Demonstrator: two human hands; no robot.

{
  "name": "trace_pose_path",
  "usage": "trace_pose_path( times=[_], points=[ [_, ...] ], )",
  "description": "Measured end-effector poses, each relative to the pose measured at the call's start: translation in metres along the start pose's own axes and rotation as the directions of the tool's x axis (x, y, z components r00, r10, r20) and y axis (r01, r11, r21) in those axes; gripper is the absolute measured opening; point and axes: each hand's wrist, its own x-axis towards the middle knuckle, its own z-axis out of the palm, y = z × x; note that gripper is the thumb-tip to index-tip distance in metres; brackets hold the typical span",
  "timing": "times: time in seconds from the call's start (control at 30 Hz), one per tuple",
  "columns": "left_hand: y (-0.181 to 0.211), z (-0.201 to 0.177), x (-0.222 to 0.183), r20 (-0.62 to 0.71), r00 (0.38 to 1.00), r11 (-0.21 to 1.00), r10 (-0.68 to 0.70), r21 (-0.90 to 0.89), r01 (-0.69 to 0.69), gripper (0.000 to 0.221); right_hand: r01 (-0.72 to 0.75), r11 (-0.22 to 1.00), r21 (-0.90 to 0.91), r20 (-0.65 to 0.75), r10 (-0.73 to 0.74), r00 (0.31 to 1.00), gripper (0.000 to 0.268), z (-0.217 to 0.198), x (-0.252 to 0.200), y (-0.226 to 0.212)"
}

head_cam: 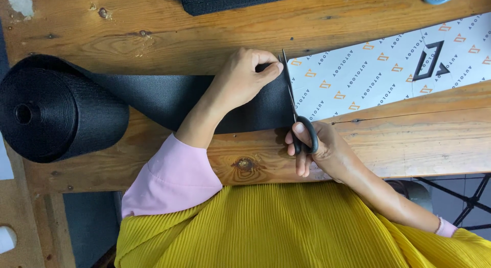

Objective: Cutting a strap from a roll of material and aligning the adhesive backing strip

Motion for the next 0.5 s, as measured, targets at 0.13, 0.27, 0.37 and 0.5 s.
trace_pose_path(
  times=[0.13, 0.27, 0.37, 0.5],
  points=[
    [0.0014, 0.0021, -0.0005, -0.004, 1.000, 1.000, -0.015, 0.003, 0.015, 0.022, 0.010, 1.000, 0.011, 0.003, -0.010, 1.000, 0.050, 0.0000, 0.0008, 0.0005],
    [-0.0009, 0.0010, -0.0004, -0.002, 1.000, 1.000, -0.011, 0.020, 0.011, 0.022, 0.013, 1.000, 0.017, -0.005, -0.013, 1.000, 0.051, 0.0006, 0.0006, 0.0020],
    [-0.0019, 0.0013, 0.0001, 0.004, 1.000, 1.000, -0.007, 0.010, 0.007, 0.022, 0.015, 1.000, 0.009, -0.001, -0.015, 1.000, 0.052, 0.0000, 0.0007, 0.0022],
    [-0.0021, 0.0019, 0.0008, 0.002, 1.000, 1.000, -0.019, 0.007, 0.019, 0.022, 0.041, 0.999, -0.034, 0.002, -0.041, 0.999, 0.052, 0.0033, -0.0015, -0.0023]
  ],
)
